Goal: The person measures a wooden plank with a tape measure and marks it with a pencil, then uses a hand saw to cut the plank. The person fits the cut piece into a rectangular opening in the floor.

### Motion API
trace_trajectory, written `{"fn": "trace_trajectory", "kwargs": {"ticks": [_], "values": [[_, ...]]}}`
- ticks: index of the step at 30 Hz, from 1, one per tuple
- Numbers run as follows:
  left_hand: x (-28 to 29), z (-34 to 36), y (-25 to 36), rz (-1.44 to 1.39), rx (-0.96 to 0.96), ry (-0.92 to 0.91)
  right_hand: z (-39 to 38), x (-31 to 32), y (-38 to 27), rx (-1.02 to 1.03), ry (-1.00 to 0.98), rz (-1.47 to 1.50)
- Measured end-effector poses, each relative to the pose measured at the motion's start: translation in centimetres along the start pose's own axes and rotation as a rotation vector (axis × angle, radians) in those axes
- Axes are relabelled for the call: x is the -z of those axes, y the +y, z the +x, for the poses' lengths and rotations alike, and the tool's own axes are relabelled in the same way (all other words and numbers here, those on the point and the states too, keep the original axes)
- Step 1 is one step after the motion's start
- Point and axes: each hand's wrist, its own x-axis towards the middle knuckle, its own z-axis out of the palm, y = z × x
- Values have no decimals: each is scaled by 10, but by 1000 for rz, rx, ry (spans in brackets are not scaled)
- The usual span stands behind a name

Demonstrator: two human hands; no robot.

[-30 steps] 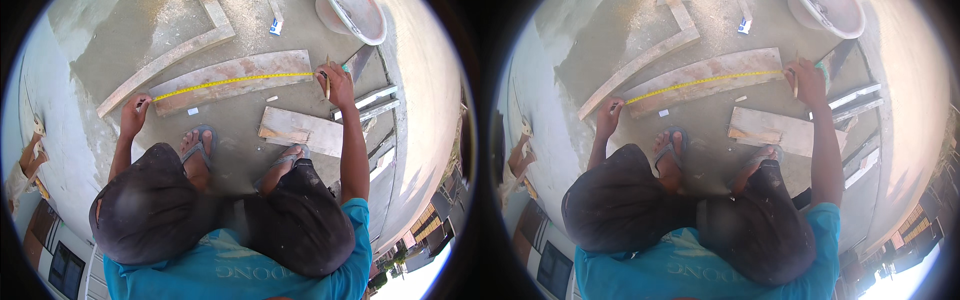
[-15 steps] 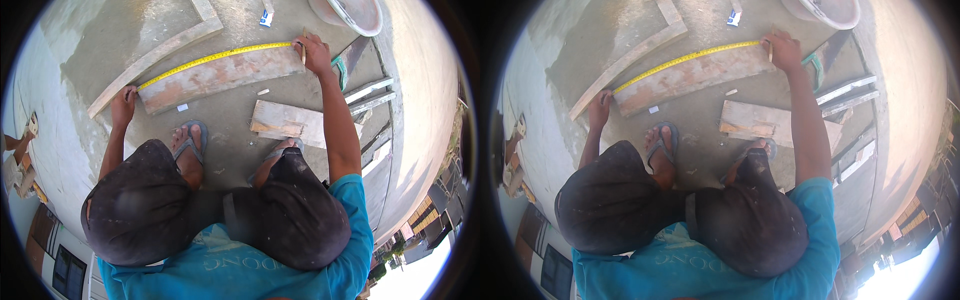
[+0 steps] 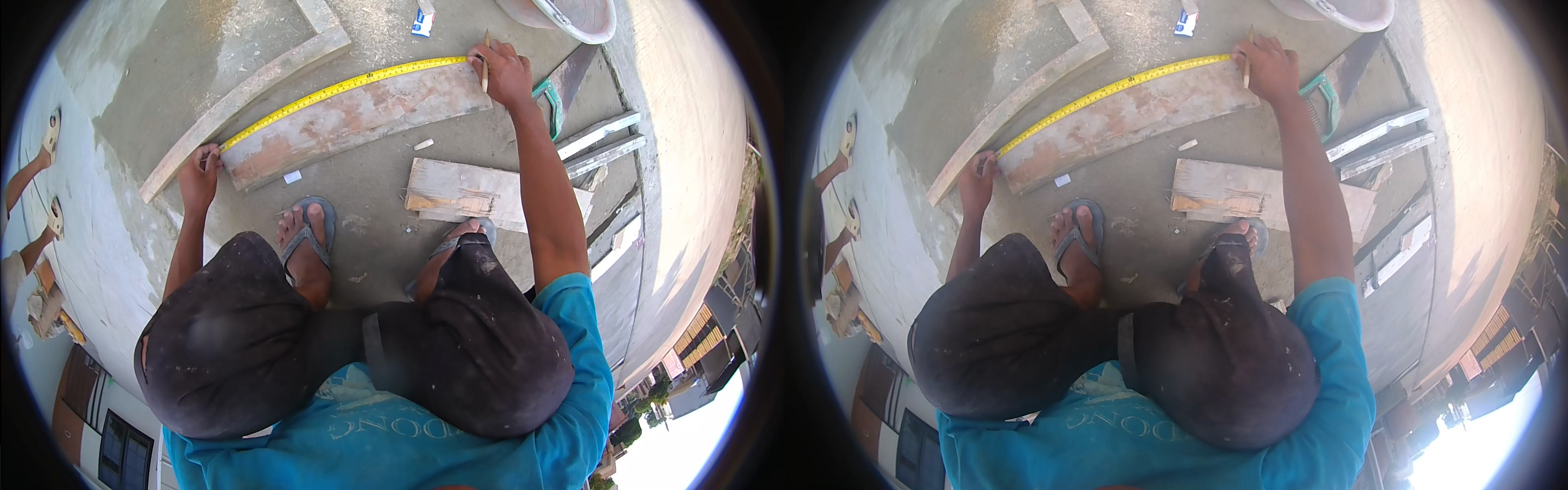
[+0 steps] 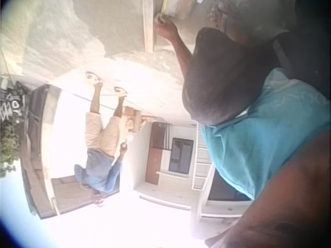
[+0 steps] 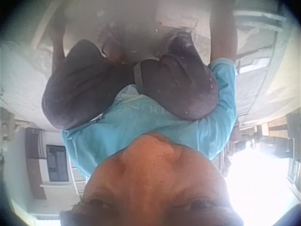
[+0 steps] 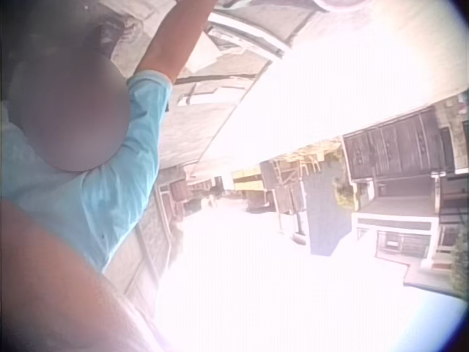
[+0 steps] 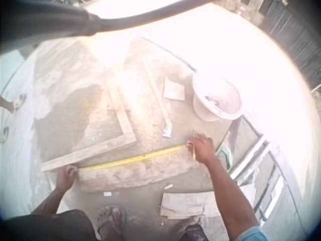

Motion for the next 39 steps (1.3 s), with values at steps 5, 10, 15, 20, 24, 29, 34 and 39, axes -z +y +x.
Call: {"fn": "trace_trajectory", "kwargs": {"ticks": [5,10,15,20,24,29,34,39], "values": [[1,-1,4,66,-18,-1,-4,-1,-2,-8,20,-34],[-1,2,-5,62,-30,17,-3,-1,-2,-6,20,-27],[7,-1,1,252,-179,50,-3,4,-1,25,3,-22],[17,-33,8,205,-188,-20,-36,36,-2,42,-77,-7],[12,-55,12,189,-114,-146,-68,35,-2,20,-36,73],[10,-56,15,250,-108,-190,-83,28,-1,17,-39,59],[9,-56,16,316,-69,-192,-82,28,-5,16,-20,52],[8,-59,17,336,-65,-187,-80,27,-1,22,-30,72]]}}
